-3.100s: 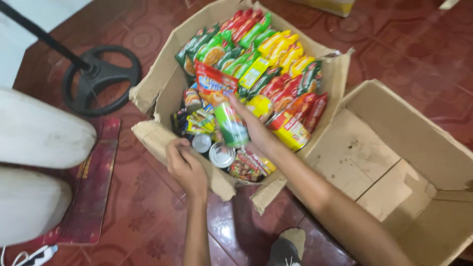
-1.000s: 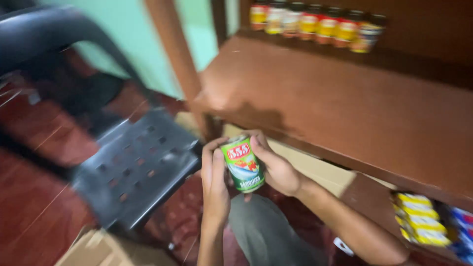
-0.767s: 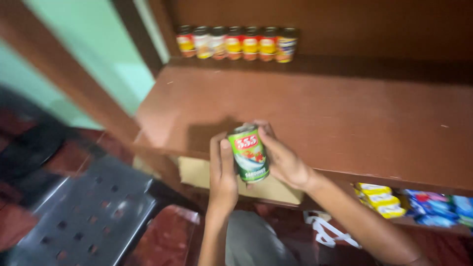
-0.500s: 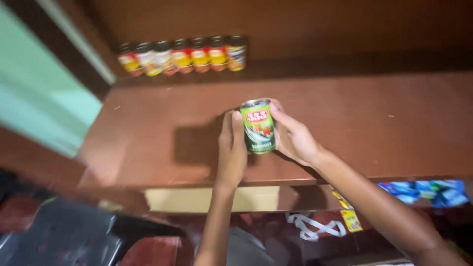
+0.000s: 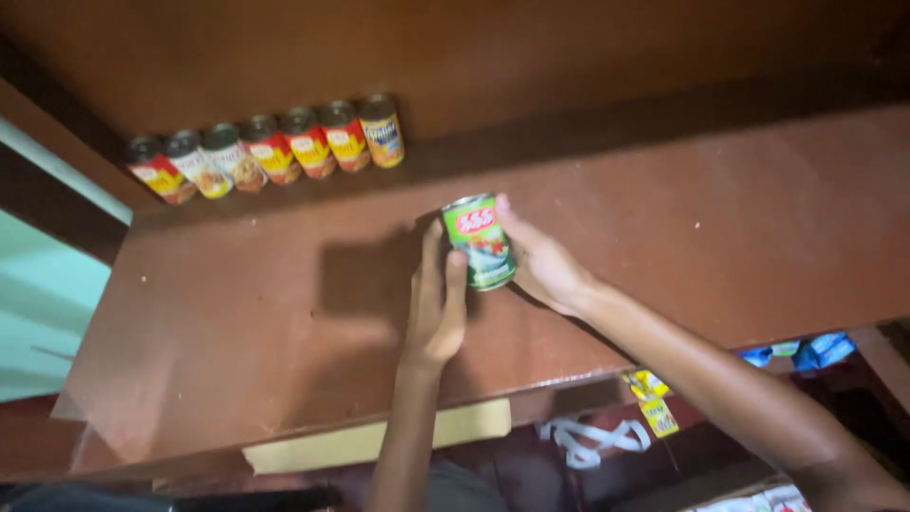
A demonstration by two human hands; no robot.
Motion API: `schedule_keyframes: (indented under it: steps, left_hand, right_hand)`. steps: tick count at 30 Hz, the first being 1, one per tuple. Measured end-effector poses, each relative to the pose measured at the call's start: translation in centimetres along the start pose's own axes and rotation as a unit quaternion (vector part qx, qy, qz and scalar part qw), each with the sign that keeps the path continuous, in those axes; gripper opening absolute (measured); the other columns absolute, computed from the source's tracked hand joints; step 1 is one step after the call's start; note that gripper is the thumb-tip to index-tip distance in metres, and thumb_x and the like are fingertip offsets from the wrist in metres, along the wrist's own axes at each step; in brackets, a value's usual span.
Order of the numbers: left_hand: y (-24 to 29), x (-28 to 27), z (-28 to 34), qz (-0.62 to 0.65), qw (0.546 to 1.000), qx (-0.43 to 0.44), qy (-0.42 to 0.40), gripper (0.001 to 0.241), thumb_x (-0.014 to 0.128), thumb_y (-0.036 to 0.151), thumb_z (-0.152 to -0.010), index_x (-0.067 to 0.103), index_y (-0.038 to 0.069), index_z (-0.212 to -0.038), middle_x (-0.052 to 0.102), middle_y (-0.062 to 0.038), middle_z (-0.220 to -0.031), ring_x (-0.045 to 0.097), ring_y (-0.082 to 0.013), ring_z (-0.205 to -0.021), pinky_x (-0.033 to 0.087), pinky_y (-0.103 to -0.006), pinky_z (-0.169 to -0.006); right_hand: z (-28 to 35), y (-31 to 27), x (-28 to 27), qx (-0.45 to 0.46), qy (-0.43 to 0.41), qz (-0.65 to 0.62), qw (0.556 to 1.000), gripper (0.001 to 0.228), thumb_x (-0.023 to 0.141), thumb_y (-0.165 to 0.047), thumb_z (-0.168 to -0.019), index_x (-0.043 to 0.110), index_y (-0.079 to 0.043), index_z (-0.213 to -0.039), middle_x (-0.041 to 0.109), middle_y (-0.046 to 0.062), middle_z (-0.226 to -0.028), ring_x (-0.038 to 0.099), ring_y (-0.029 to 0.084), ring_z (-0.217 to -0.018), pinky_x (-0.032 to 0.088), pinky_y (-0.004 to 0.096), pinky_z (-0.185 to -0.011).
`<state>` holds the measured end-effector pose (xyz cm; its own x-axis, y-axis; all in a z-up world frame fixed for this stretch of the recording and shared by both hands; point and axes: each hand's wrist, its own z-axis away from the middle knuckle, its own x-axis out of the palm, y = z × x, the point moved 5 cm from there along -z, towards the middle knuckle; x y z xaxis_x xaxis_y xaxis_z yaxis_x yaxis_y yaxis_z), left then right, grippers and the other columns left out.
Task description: Organize canned goods and snacks from boxes onto a wooden shelf.
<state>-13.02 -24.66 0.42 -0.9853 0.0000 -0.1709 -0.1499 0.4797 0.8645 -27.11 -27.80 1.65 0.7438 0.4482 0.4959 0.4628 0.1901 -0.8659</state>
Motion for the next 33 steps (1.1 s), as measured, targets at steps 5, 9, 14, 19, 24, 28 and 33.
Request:
schedule_keyframes:
  steps: [5,9,14,19,24,28,33]
  left_hand:
    - [-0.2,-0.4,-1.1,-0.049,0.996,0.048,0.058,0.058,0.046,0.039,-0.111,0.038,-0.001,-0.152,0.054,-0.025,-0.149,0.052,-0.0345,-0.140,0.039,-0.0433,-0.116]
    - [0.0,-0.8,-3.1,-0.100,0.986,0.082,0.107,0.052,0.050,0.032,-0.109,0.044,0.000,-0.150,0.056,-0.024,-0.135,0.056,-0.0343,-0.125,0.044,-0.0430,-0.109]
    - [-2.5,-1.4,-4.9,-0.190,0.967,0.100,0.137,0.036,0.056,0.020,-0.108,0.055,0.002,-0.139,0.059,-0.024,-0.128,0.057,-0.0384,-0.120,0.047,-0.0461,-0.104]
    - [-3.3,-1.1,-5.9,-0.195,0.968,0.107,0.112,0.044,0.054,0.017,-0.107,0.050,-0.002,-0.146,0.059,-0.026,-0.137,0.055,-0.0419,-0.125,0.044,-0.0483,-0.108]
    - [-2.7,-1.1,-5.3,-0.191,0.967,0.114,0.122,0.049,0.049,0.017,-0.109,0.042,-0.010,-0.149,0.052,-0.032,-0.142,0.051,-0.0449,-0.129,0.041,-0.0496,-0.110]
    - [-3.1,-1.1,-5.8,-0.171,0.972,0.093,0.134,0.046,0.045,0.020,-0.108,0.048,-0.009,-0.144,0.055,-0.029,-0.138,0.055,-0.0416,-0.125,0.044,-0.0474,-0.108]
    - [-2.9,-1.4,-5.7,-0.182,0.969,0.088,0.141,0.041,0.044,0.018,-0.108,0.052,-0.008,-0.139,0.056,-0.028,-0.137,0.055,-0.0418,-0.123,0.045,-0.0475,-0.106]
  right_hand:
    - [-2.9,-0.4,-1.7,-0.070,-0.011,0.070,0.995,0.051,0.044,-0.042,-0.109,0.047,-0.005,-0.146,0.058,0.008,-0.138,0.054,0.017,-0.128,0.041,0.039,-0.114]
    - [-6.2,-1.1,-2.9,-0.122,-0.044,0.119,0.984,0.049,0.045,-0.040,-0.112,0.047,-0.003,-0.143,0.057,0.007,-0.139,0.051,0.016,-0.132,0.038,0.037,-0.118]
    - [-9.3,-0.6,-4.1,-0.035,0.050,0.072,0.996,0.054,0.043,-0.046,-0.106,0.050,-0.009,-0.144,0.053,-0.004,-0.148,0.044,0.008,-0.139,0.028,0.028,-0.117]
    - [-12.5,-1.1,-6.2,-0.128,0.040,0.179,0.975,0.055,0.053,-0.044,-0.104,0.050,-0.005,-0.142,0.059,0.006,-0.139,0.051,0.017,-0.132,0.038,0.037,-0.115]
    - [-17.4,-1.8,-7.2,-0.154,0.048,0.234,0.959,0.059,0.055,-0.052,-0.100,0.055,-0.009,-0.140,0.062,0.004,-0.131,0.058,0.016,-0.124,0.049,0.036,-0.103]
    - [-21.2,-2.2,-8.8,-0.222,0.101,0.362,0.900,0.056,0.059,-0.052,-0.101,0.060,-0.011,-0.139,0.066,0.005,-0.124,0.058,0.015,-0.116,0.046,0.032,-0.102]
    - [-22.9,-1.5,-9.4,-0.249,0.084,0.386,0.884,0.055,0.059,-0.052,-0.101,0.063,-0.011,-0.137,0.069,0.004,-0.114,0.057,0.015,-0.101,0.048,0.032,-0.091]
